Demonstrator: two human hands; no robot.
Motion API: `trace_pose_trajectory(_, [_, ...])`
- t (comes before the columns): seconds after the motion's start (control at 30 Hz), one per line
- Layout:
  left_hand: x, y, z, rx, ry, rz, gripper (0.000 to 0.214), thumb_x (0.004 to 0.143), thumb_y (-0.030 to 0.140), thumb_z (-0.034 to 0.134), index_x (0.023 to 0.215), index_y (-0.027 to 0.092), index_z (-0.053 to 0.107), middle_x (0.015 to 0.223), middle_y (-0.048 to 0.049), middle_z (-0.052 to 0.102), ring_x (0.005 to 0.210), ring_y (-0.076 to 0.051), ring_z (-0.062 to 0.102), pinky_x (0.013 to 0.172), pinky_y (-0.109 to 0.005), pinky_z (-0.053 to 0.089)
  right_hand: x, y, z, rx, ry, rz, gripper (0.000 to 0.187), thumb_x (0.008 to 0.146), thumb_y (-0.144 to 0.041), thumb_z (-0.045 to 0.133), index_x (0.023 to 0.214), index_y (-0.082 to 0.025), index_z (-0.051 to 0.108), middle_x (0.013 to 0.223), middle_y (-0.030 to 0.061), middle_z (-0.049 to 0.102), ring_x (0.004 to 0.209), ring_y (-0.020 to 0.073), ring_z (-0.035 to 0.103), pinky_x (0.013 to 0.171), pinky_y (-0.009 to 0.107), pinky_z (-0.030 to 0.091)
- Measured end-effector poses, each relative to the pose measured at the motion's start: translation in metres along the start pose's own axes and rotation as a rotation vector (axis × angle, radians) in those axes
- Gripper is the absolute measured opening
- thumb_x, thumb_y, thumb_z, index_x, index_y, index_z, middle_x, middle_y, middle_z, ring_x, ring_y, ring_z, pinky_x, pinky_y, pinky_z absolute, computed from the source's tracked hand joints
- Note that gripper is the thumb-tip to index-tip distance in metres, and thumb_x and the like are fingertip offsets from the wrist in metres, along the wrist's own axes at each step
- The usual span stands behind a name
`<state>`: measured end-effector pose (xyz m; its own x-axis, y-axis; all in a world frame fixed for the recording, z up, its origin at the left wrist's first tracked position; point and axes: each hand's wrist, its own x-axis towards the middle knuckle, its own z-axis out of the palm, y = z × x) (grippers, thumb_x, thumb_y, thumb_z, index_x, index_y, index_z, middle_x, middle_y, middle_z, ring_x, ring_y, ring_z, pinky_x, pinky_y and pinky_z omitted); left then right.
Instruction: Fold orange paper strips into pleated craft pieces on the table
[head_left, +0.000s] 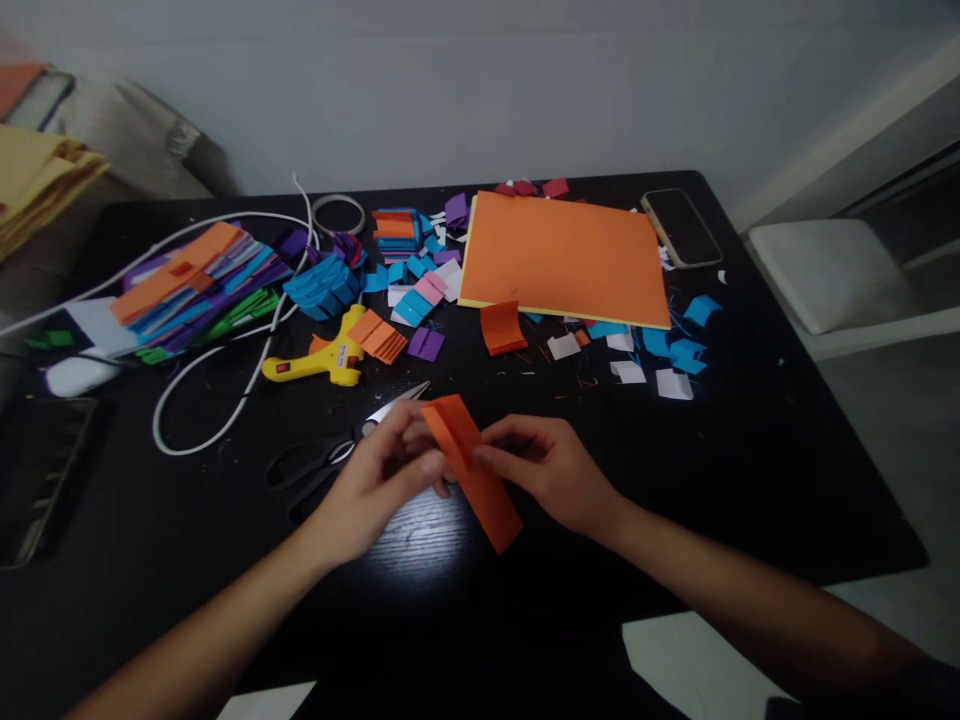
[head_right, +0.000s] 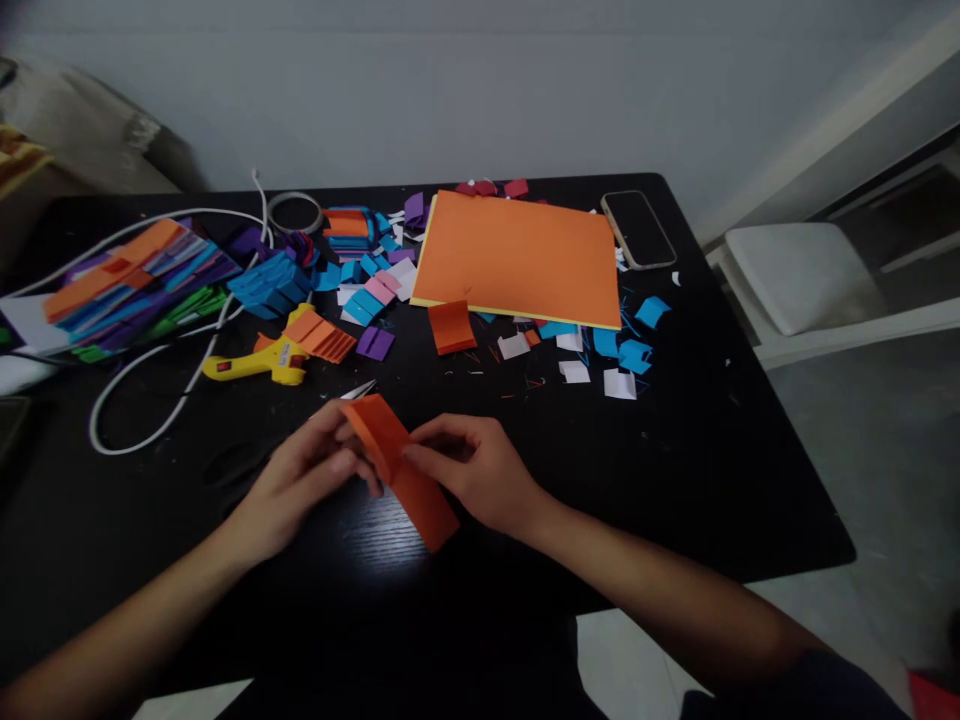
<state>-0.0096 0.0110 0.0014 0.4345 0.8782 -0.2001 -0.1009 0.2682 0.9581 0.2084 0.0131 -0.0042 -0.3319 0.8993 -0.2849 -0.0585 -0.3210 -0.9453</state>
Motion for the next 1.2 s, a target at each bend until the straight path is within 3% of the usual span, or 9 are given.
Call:
trace_pose_trajectory(0.07, [-0.0001,-0.0017,0.0034,0.056,-0.046,-0.039,0.028,0.093,0.038,0.076,0.110,0.019,0.064,0.089,-0.0017,0.069,0.073,-0.013,0.067,0.068,-0.025,0.059,0.0010,0.0016,0.0001,0.047,0.036,-0.018,0.010,0.083,-0.029,0.085,0.089,-0.023,0.080,0.087,-0.0011,0.079,0.082,0.0139,0.073,0.078,0.027,0.057])
trace_pose_trajectory(0.17, [0.0005,-0.0050,0.0061,0.165,0.039,-0.044,0.016,0.095,0.032,0.073,0.097,0.018,0.067,0.078,0.0009,0.066,0.069,-0.011,0.062,0.065,-0.021,0.054,0.0014,0.0035,0.0013,0.137,0.009,0.023,0.018,0.078,-0.029,0.090,0.092,-0.024,0.079,0.091,-0.0005,0.079,0.085,0.0153,0.074,0.080,0.029,0.061])
trace_pose_trajectory(0.33, [0.0017,-0.0032,0.0045,0.251,0.089,-0.020,0.016,0.095,0.030,0.071,0.087,0.017,0.069,0.073,0.0010,0.068,0.065,-0.010,0.060,0.060,-0.019,0.049,-0.0004,0.0046,0.0031,0.160,-0.014,0.035,0.021,0.080,-0.033,0.089,0.096,-0.022,0.079,0.095,0.0016,0.080,0.087,0.0158,0.075,0.082,0.030,0.062])
trace_pose_trajectory(0.53, [0.0016,-0.0008,0.0055,0.305,0.120,0.032,0.013,0.092,0.026,0.072,0.085,0.016,0.069,0.073,0.0000,0.071,0.066,-0.011,0.064,0.060,-0.020,0.050,-0.0029,0.0015,0.0034,0.087,0.047,0.060,0.024,0.076,-0.034,0.092,0.090,-0.020,0.077,0.086,0.0011,0.078,0.076,0.0150,0.074,0.076,0.030,0.063])
trace_pose_trajectory(0.73, [-0.0010,-0.0052,0.0044,0.289,0.117,0.054,0.009,0.091,0.024,0.074,0.087,0.017,0.070,0.074,0.0000,0.072,0.065,-0.011,0.066,0.061,-0.020,0.052,-0.0026,0.0004,0.0031,0.038,0.062,0.024,0.023,0.076,-0.038,0.091,0.087,-0.021,0.078,0.085,0.0017,0.078,0.078,0.0169,0.074,0.077,0.032,0.062])
trace_pose_trajectory(0.83, [-0.0012,-0.0038,0.0040,0.289,0.111,0.098,0.002,0.092,0.019,0.071,0.094,0.018,0.072,0.081,-0.0013,0.075,0.072,-0.012,0.070,0.066,-0.021,0.056,-0.0029,0.0020,0.0025,0.024,0.055,-0.023,0.015,0.080,-0.034,0.088,0.087,-0.022,0.080,0.086,0.0014,0.079,0.082,0.0174,0.075,0.079,0.032,0.062])
trace_pose_trajectory(0.97, [-0.0013,0.0000,0.0023,0.289,0.052,0.125,0.010,0.096,0.017,0.064,0.096,0.019,0.074,0.082,-0.0022,0.076,0.072,-0.013,0.072,0.066,-0.021,0.056,-0.0035,0.0024,0.0013,0.037,0.029,-0.084,0.004,0.084,-0.025,0.081,0.088,-0.025,0.083,0.092,0.0016,0.082,0.090,0.0188,0.077,0.086,0.033,0.062])
trace_pose_trajectory(1.1, [-0.0017,0.0028,0.0004,0.300,0.048,0.141,0.013,0.098,0.017,0.062,0.093,0.018,0.073,0.077,-0.0026,0.076,0.072,-0.014,0.072,0.067,-0.023,0.057,-0.0053,-0.0020,-0.0013,0.011,0.012,-0.130,0.010,0.087,-0.021,0.076,0.089,-0.026,0.084,0.100,0.0023,0.082,0.099,0.0204,0.077,0.093,0.036,0.062])
trace_pose_trajectory(1.2, [-0.0020,0.0033,-0.0004,0.383,0.060,0.190,0.018,0.099,0.016,0.058,0.092,0.018,0.074,0.088,-0.0055,0.078,0.079,-0.015,0.074,0.070,-0.023,0.057,-0.0072,-0.0054,-0.0022,-0.008,-0.008,-0.113,0.015,0.090,-0.021,0.071,0.094,-0.026,0.084,0.102,0.0036,0.082,0.101,0.0204,0.076,0.093,0.036,0.061])
